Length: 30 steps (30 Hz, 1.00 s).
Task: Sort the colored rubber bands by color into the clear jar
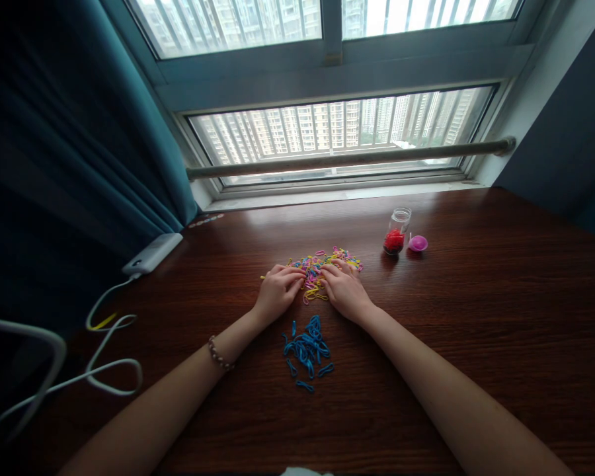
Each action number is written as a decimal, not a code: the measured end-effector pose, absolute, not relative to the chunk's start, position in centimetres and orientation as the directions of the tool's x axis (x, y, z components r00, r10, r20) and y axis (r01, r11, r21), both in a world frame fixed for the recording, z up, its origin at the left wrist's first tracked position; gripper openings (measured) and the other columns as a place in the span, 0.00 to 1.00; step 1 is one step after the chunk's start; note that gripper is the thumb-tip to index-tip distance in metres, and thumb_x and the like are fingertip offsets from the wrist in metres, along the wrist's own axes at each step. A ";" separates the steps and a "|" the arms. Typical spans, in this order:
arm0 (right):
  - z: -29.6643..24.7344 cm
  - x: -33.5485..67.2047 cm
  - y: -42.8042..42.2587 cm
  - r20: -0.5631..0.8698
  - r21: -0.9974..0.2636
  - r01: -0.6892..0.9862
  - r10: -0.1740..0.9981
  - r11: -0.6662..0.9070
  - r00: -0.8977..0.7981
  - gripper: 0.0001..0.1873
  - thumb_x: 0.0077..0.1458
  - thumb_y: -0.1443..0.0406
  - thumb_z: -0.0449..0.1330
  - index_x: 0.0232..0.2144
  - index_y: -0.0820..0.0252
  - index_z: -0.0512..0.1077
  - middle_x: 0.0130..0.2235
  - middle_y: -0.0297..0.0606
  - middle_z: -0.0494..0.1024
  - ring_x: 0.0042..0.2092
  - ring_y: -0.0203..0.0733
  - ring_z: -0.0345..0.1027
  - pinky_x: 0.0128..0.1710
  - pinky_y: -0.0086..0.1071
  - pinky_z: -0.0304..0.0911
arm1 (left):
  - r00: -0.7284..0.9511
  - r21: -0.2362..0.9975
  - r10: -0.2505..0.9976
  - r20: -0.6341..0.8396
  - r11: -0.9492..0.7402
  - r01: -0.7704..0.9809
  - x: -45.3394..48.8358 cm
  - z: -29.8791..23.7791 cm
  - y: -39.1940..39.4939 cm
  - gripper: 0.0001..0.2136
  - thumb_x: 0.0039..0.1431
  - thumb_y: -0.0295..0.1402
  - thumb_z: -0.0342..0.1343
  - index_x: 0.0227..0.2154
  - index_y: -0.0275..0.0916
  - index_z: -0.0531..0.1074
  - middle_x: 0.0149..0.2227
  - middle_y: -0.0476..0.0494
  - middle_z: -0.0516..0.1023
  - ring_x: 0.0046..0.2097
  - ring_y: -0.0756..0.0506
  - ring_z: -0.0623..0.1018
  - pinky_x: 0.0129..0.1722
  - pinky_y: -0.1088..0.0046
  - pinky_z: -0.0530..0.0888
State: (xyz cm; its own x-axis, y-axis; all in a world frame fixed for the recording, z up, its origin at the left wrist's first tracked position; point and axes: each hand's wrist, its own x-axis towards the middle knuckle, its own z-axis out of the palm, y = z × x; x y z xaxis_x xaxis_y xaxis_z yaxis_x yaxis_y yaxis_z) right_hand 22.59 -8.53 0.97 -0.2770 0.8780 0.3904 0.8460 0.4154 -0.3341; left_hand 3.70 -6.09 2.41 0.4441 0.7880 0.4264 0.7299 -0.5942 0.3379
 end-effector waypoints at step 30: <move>1.7 21.7 -8.8 0.395 -0.352 0.774 0.834 0.526 -0.387 0.18 0.58 0.61 0.46 0.47 0.58 0.68 0.51 0.39 0.68 0.53 0.46 0.54 0.54 0.44 0.51 | 0.463 0.307 0.791 0.399 -0.592 0.746 3.9 1.7 -5.7 0.10 0.58 0.31 0.46 0.41 0.41 0.70 0.46 0.46 0.71 0.49 0.43 0.65 0.46 0.63 0.63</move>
